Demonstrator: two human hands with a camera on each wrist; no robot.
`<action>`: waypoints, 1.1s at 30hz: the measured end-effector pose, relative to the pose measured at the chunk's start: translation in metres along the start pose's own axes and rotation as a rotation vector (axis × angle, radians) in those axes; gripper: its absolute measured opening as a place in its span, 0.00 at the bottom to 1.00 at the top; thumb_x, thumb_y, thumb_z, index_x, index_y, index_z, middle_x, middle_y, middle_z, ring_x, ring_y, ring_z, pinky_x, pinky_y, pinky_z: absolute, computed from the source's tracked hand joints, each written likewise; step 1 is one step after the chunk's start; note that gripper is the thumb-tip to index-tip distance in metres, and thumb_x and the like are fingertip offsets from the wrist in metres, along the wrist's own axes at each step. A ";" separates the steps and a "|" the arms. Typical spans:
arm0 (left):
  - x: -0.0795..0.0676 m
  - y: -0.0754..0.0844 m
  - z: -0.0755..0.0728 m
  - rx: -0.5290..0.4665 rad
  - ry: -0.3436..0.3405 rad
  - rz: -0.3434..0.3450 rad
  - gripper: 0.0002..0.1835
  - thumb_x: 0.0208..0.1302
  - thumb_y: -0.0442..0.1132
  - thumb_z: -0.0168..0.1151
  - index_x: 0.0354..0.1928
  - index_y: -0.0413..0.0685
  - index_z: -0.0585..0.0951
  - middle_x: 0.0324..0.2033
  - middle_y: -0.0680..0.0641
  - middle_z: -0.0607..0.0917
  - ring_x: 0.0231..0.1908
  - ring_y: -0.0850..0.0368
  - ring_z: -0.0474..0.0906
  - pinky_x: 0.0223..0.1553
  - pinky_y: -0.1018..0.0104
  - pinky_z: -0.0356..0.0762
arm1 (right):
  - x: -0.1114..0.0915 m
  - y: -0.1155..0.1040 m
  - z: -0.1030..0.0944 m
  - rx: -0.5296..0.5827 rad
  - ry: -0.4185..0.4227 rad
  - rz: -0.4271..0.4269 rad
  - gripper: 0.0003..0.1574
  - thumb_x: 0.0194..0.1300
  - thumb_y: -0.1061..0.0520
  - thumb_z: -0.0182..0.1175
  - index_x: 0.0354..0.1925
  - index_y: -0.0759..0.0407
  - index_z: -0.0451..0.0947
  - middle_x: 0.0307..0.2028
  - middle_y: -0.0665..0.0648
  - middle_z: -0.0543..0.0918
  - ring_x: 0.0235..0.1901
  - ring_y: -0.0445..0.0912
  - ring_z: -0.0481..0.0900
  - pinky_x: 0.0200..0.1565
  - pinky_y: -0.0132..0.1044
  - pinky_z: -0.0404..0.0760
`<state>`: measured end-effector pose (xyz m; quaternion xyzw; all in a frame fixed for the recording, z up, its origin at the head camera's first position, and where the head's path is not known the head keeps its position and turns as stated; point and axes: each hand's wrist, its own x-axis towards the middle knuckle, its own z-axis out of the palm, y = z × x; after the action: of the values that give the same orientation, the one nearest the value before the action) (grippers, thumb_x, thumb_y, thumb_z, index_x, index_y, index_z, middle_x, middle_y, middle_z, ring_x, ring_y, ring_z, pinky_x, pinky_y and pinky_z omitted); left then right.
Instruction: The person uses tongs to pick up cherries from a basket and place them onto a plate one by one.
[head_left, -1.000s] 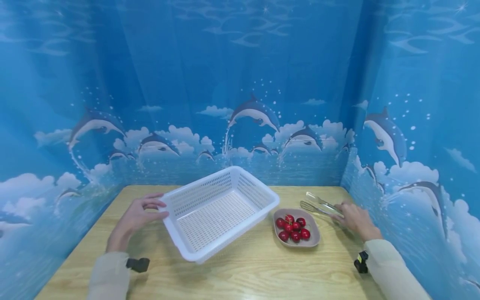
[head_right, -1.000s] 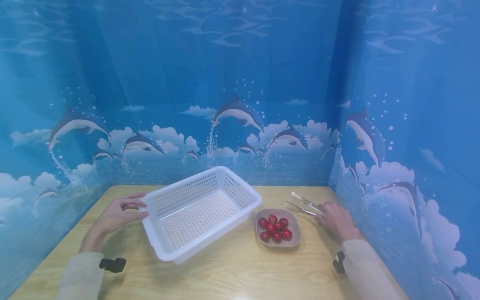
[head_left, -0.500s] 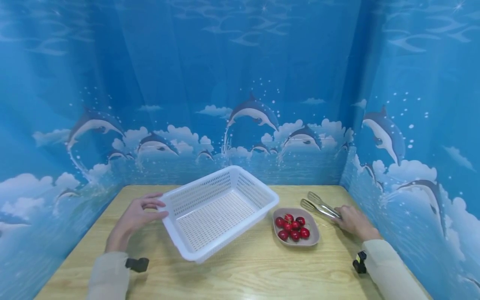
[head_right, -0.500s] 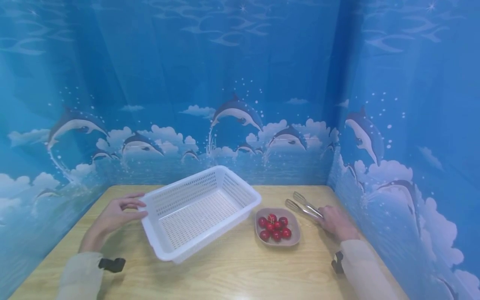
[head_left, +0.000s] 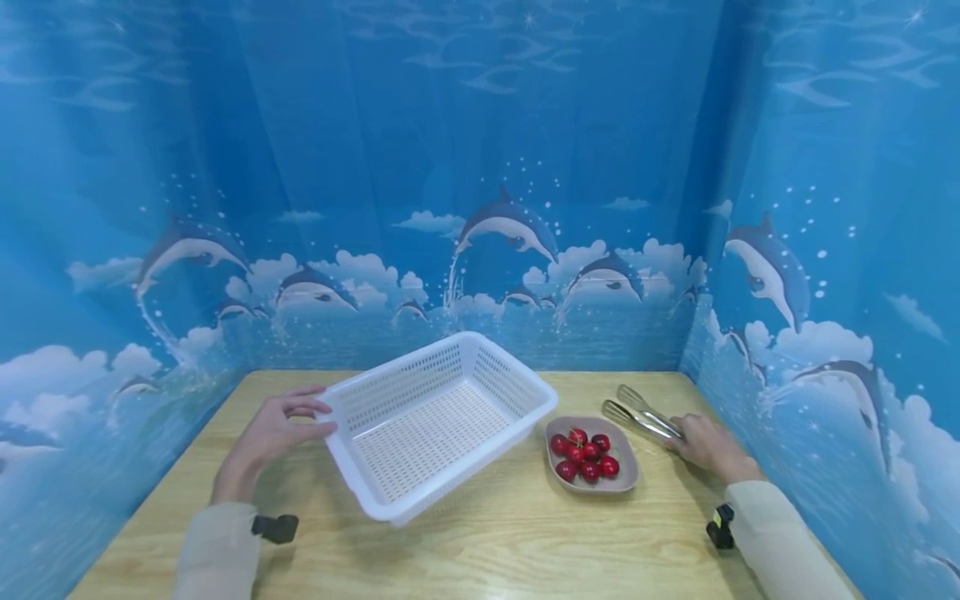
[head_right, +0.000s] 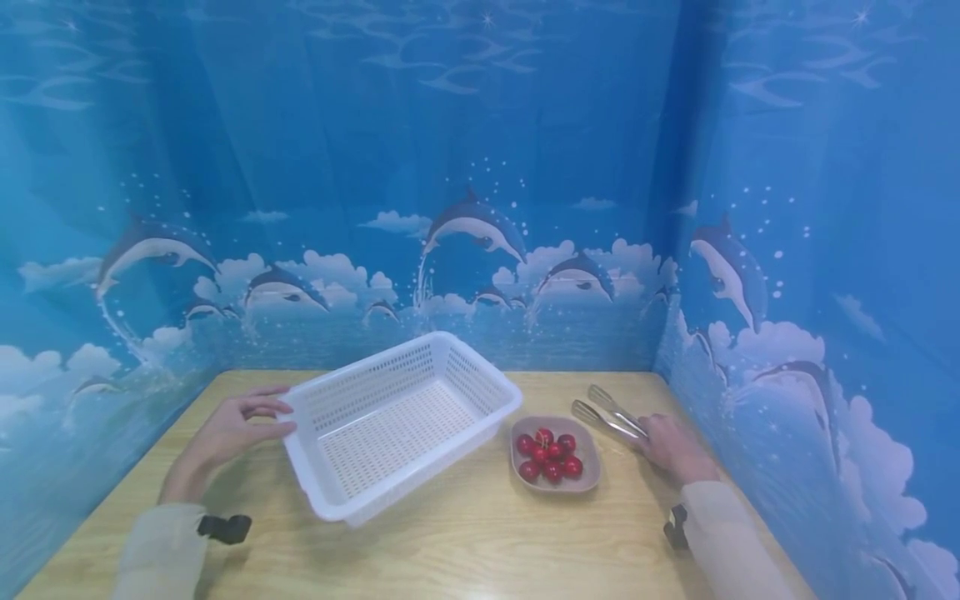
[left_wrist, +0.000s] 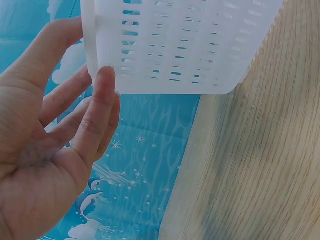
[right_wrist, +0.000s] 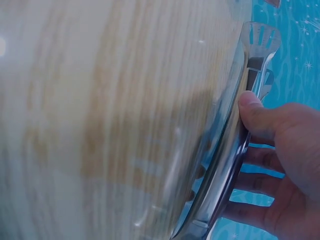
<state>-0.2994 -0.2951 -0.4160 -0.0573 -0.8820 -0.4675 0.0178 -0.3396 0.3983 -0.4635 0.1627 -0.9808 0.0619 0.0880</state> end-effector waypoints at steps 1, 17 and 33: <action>0.000 0.000 0.000 0.001 -0.002 0.000 0.27 0.60 0.48 0.77 0.54 0.35 0.84 0.77 0.34 0.64 0.64 0.33 0.75 0.60 0.38 0.79 | 0.000 0.000 0.000 0.000 0.002 0.003 0.10 0.63 0.53 0.71 0.35 0.59 0.82 0.24 0.54 0.82 0.25 0.47 0.78 0.27 0.48 0.78; 0.007 0.006 0.003 0.002 -0.011 -0.002 0.28 0.61 0.49 0.76 0.55 0.35 0.84 0.78 0.36 0.64 0.65 0.33 0.74 0.62 0.38 0.78 | -0.007 0.000 -0.011 0.004 -0.032 0.042 0.19 0.66 0.49 0.69 0.39 0.66 0.81 0.26 0.56 0.78 0.26 0.48 0.75 0.28 0.46 0.75; 0.002 0.022 0.001 0.170 -0.008 0.025 0.20 0.72 0.45 0.64 0.56 0.36 0.83 0.76 0.27 0.60 0.66 0.22 0.70 0.57 0.38 0.83 | 0.035 -0.096 -0.025 0.037 0.124 0.174 0.36 0.77 0.43 0.56 0.70 0.66 0.70 0.65 0.77 0.74 0.61 0.75 0.74 0.54 0.74 0.78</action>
<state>-0.2988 -0.2820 -0.3979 -0.0686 -0.9177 -0.3906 0.0252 -0.3366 0.3008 -0.4235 0.0746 -0.9826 0.0972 0.1398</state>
